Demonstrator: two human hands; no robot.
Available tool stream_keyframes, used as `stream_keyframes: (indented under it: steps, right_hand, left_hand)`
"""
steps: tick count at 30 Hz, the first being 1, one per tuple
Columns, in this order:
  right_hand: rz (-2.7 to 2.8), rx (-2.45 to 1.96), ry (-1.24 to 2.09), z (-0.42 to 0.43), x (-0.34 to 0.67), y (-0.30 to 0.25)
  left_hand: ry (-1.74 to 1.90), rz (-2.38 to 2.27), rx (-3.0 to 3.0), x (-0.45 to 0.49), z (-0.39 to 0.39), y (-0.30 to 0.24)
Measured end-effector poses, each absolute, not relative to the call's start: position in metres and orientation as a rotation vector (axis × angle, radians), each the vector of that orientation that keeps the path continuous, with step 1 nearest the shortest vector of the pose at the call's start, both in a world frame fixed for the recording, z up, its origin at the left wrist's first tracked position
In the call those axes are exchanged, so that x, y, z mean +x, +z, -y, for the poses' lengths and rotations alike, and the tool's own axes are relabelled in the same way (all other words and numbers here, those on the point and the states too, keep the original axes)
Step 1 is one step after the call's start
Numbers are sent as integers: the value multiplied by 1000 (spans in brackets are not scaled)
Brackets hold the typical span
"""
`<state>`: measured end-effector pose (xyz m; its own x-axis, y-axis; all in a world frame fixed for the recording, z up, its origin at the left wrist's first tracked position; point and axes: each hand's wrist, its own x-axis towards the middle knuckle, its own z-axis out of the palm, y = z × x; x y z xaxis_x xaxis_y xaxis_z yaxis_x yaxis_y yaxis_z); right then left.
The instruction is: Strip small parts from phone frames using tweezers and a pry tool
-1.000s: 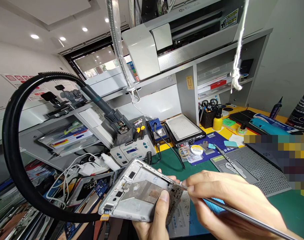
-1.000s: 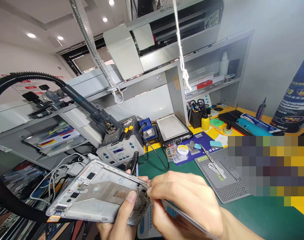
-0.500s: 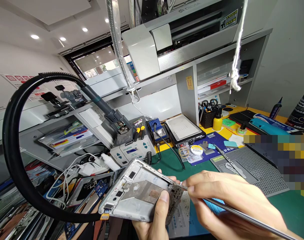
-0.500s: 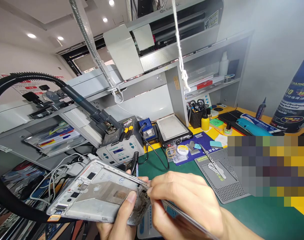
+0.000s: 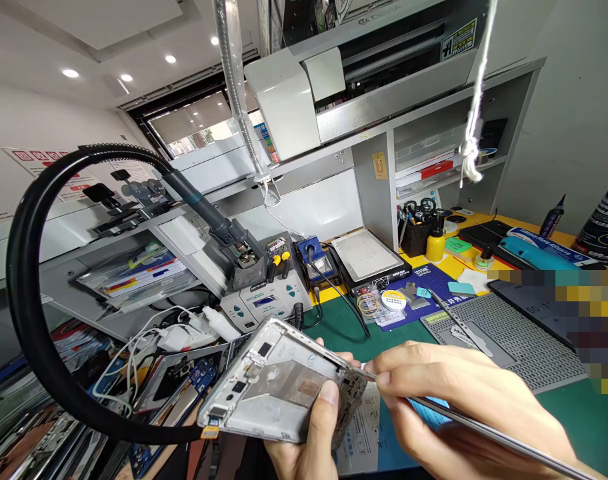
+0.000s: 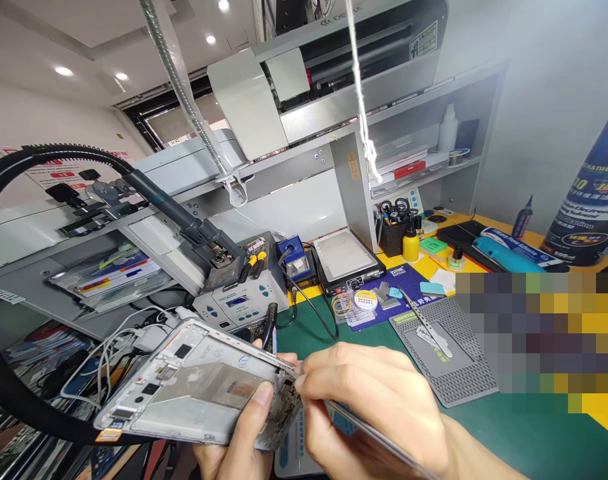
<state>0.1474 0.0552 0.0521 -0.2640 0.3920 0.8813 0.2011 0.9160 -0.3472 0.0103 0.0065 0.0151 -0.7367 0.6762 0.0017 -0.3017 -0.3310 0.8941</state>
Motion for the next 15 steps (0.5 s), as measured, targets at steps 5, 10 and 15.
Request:
stream_keyframes:
  steps: [5, 10, 15]
  right_hand:
    - [1823, -468, 224, -53, 146, 47]
    - [1773, -505, 280, -53, 147, 50]
    - [1745, -469, 282, -55, 145, 57]
  left_hand:
    - [2129, -1269, 425, 12, -7, 13]
    - [2079, -1272, 520, -4, -9, 11]
    - [2075, -1264, 612, -13, -12, 14]
